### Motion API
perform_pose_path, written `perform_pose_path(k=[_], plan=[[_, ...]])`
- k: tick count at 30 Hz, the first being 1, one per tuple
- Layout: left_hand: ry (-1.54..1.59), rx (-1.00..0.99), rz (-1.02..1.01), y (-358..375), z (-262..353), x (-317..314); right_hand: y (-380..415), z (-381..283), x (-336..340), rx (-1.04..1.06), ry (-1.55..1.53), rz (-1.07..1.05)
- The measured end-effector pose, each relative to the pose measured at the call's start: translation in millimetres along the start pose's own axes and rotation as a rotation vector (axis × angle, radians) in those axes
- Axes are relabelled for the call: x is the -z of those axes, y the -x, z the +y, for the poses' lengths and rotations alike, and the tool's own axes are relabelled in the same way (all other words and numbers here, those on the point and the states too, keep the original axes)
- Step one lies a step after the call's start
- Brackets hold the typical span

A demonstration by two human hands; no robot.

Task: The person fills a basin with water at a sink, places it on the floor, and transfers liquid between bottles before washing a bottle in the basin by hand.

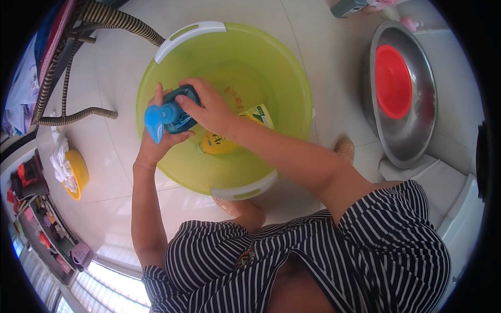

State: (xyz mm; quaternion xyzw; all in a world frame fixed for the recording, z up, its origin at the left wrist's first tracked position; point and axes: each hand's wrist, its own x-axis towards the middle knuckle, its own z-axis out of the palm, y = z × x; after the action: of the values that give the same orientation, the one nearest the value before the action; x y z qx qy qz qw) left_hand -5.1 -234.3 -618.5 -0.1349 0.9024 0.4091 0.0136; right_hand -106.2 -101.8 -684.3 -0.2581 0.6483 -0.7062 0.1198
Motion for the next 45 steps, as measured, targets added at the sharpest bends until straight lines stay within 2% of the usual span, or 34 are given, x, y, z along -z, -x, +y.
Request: perform_pose_path(k=[1,3,4,6,7,9,10,13,14,16,18,20,22,26,27,29,30,32,33,35,37,39,41,42,43,45], plan=[[0.004,-0.004,0.003,-2.4,0.4,1.6,-9.9,-0.1,3.0,0.003,0.005,-0.001],[0.000,-0.043,-0.036,-3.9,5.0,3.5,-36.6,-3.8,10.7,-0.186,0.115,-0.247],[0.001,-0.036,-0.043,-1.9,8.3,2.9,-36.6,-7.8,9.8,-0.195,0.112,-0.246],[-0.134,-0.042,0.045,-4.7,15.1,3.5,-43.0,-11.6,3.9,-0.316,0.099,-0.147],[-0.136,-0.045,0.051,-3.4,15.1,3.9,-38.6,-15.4,3.5,-0.309,0.100,-0.150],[-0.165,0.051,0.138,12.2,13.7,-3.8,-10.2,-22.0,9.1,-0.323,0.150,0.107],[-0.073,0.165,0.174,20.8,11.5,-9.1,-2.5,-21.7,13.9,-0.321,0.152,0.103],[-0.115,0.239,0.221,46.4,-11.2,-23.1,9.4,-2.5,29.3,-0.537,0.153,0.083],[0.304,0.393,0.214,52.4,-4.7,-26.2,1.6,22.0,32.2,-0.642,0.125,0.111],[0.348,0.418,0.241,55.7,23.5,-34.4,-12.6,82.9,30.8,-0.635,0.184,0.490],[0.453,0.411,0.240,51.3,45.6,-37.0,-13.4,127.9,31.4,-0.634,0.281,0.460],[0.471,0.441,0.247,44.8,46.8,-43.0,-11.5,128.3,32.9,-0.630,0.380,0.439],[0.493,0.460,0.265,38.8,46.6,-48.4,-18.2,91.9,33.7,-1.131,-0.596,0.160],[0.574,0.419,0.294,30.2,47.2,-57.9,-18.9,1.7,29.2,-0.612,-0.735,-0.168],[0.585,0.404,0.298,28.6,48.5,-57.3,-16.9,-15.2,22.9,-0.615,-0.733,-0.165],[0.553,0.392,0.275,24.3,52.6,-54.7,-16.4,-32.6,11.2,-0.151,-0.038,-0.394],[0.517,0.382,0.258,22.1,54.1,-55.3,-23.4,-27.2,11.7,-0.151,-0.036,-0.390],[0.489,0.341,0.236,22.9,46.6,-55.4,-46.9,-10.3,13.0,-0.258,-0.095,-0.697],[0.460,0.301,0.215,23.9,42.9,-54.6,-49.7,2.7,13.0,-0.265,-0.099,-0.696],[0.444,0.260,0.166,21.0,38.2,-46.6,-52.6,34.0,12.2,-0.714,-0.199,-0.660],[0.428,0.220,0.118,19.7,31.1,-34.5,-36.8,96.6,7.9,-0.675,-0.064,-0.602],[0.408,0.159,-0.033,17.0,23.9,-22.0,-35.2,121.2,31.6,-0.320,0.635,-0.595],[0.434,0.196,-0.010,20.1,25.5,-16.7,-30.0,127.2,44.6,-0.194,0.698,0.084],[0.460,0.230,0.014,20.4,26.1,-15.6,-30.7,130.2,45.0,-0.190,0.698,0.080],[0.460,0.230,0.015,23.8,27.2,-19.6,-31.3,133.4,44.7,-0.283,0.499,0.218],[0.701,0.423,0.141,28.5,40.7,-37.2,-34.5,121.7,49.2,-0.374,0.292,0.360]])
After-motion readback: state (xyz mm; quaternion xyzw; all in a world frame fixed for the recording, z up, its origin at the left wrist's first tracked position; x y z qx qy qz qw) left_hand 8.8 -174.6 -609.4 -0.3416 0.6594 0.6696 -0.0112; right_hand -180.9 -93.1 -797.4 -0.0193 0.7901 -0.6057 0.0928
